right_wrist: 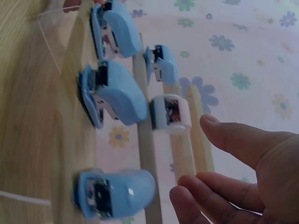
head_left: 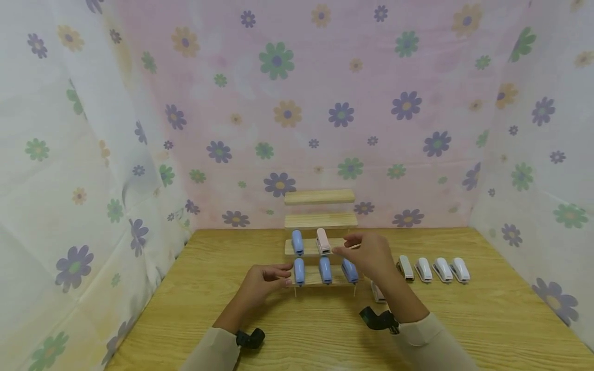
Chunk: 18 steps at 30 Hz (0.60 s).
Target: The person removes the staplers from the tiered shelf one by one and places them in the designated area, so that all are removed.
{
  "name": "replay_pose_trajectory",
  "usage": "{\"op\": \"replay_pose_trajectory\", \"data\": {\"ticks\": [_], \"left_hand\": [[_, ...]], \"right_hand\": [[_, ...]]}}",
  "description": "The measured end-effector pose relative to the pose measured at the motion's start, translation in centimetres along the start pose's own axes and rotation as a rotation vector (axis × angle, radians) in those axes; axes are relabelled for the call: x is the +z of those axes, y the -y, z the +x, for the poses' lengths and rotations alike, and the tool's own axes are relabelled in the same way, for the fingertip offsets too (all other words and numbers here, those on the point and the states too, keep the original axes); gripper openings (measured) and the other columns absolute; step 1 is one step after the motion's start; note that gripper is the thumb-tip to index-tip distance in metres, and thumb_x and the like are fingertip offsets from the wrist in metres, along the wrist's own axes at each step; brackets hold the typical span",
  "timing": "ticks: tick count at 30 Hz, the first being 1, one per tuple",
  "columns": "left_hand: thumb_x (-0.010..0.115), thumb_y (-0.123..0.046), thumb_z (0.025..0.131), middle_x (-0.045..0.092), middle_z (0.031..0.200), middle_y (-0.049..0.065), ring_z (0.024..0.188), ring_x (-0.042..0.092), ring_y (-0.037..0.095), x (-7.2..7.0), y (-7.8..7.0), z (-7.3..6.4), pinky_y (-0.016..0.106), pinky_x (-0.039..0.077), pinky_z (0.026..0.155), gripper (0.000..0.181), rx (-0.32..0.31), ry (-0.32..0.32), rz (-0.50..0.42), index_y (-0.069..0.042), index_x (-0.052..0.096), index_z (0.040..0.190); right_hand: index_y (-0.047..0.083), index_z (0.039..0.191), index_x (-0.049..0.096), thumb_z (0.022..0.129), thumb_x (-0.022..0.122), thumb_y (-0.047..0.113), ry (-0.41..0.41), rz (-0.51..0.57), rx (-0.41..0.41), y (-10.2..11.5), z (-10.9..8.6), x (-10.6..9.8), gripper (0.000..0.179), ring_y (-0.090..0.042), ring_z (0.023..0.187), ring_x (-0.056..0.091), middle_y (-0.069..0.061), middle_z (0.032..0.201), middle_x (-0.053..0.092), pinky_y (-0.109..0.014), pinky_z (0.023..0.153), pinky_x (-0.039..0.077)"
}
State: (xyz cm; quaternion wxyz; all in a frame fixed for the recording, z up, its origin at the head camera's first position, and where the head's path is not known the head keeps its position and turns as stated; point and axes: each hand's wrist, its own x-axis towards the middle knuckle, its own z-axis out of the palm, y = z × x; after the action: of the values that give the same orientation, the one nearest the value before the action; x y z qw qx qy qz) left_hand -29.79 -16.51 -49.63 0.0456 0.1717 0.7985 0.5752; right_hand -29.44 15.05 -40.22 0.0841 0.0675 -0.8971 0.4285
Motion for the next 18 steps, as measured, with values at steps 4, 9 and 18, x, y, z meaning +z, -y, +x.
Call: {"op": "replay_pose_trajectory", "data": {"ticks": [4, 9, 18], "left_hand": [[0.084, -0.03, 0.089, 0.068, 0.139, -0.003, 0.121, 0.069, 0.021, -0.1, 0.2, 0.1, 0.027, 0.062, 0.087, 0.024, 0.004, 0.01, -0.026, -0.018, 0.082, 0.11], [0.083, -0.027, 0.089, 0.068, 0.139, -0.003, 0.116, 0.071, 0.018, -0.2, 0.2, 0.1, 0.027, 0.062, 0.088, 0.023, 0.008, 0.018, -0.042, -0.016, 0.082, 0.11], [0.083, -0.028, 0.09, 0.067, 0.14, 0.0, 0.122, 0.069, 0.022, 0.0, 0.1, 0.1, 0.026, 0.062, 0.087, 0.023, -0.01, 0.011, -0.029, -0.017, 0.083, 0.11]], "right_hand": [[0.009, 0.125, 0.074, 0.085, 0.086, 0.043, -0.011, -0.004, -0.007, 0.7, 0.0, 1.0, 0.054, -0.026, 0.104, 0.074, -0.007, 0.114, 0.076, -0.038, 0.077, 0.064], [0.009, 0.127, 0.073, 0.085, 0.085, 0.049, -0.032, -0.049, -0.025, 1.2, 0.1, 1.8, 0.059, -0.025, 0.103, 0.074, -0.007, 0.116, 0.076, -0.039, 0.075, 0.064], [0.01, 0.131, 0.071, 0.088, 0.079, 0.054, -0.032, -0.11, -0.008, 2.0, 0.8, 2.7, 0.061, -0.023, 0.095, 0.072, -0.006, 0.114, 0.076, -0.04, 0.074, 0.062]]}}
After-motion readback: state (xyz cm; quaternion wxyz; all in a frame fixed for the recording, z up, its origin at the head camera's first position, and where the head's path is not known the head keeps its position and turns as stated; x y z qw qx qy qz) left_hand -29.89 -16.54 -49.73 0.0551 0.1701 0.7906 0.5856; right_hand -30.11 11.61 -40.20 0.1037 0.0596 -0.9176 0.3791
